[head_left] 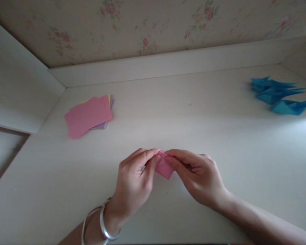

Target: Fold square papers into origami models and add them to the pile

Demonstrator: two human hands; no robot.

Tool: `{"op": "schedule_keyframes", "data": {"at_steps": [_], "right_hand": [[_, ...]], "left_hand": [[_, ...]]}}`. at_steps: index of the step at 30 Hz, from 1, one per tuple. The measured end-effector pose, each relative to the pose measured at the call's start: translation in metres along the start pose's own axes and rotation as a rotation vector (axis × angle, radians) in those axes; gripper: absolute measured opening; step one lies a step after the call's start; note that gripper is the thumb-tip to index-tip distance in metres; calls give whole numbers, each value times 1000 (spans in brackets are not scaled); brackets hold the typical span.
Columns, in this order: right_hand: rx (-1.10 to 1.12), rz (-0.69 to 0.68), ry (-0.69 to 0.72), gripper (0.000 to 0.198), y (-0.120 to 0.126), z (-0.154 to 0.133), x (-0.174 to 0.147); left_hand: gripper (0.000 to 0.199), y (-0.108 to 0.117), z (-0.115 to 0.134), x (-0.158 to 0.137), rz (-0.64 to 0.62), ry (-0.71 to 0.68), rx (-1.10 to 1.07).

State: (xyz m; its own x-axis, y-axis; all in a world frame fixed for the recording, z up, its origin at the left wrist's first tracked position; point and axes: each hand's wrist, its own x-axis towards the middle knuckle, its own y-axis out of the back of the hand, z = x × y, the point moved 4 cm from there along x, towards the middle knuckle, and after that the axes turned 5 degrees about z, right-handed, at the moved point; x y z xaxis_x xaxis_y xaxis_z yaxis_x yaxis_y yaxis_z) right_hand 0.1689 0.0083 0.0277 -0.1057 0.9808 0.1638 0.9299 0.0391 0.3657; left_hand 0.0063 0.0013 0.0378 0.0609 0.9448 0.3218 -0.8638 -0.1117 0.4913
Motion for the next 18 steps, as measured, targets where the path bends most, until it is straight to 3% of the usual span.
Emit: {"op": "schedule_keyframes", "data": {"at_steps": [7,12,18], "right_hand": [[-10,-24,-30,19,-1,3,1],[-21,-64,-9,18,-1,5,2],[20,-136,-127,18,-4,13,5]], "left_hand": [[18,-1,0,4,-63,22,6],[17,-3,-9,6,-94,128,-53],[16,-1,-10,5,-102,157,-66]]}}
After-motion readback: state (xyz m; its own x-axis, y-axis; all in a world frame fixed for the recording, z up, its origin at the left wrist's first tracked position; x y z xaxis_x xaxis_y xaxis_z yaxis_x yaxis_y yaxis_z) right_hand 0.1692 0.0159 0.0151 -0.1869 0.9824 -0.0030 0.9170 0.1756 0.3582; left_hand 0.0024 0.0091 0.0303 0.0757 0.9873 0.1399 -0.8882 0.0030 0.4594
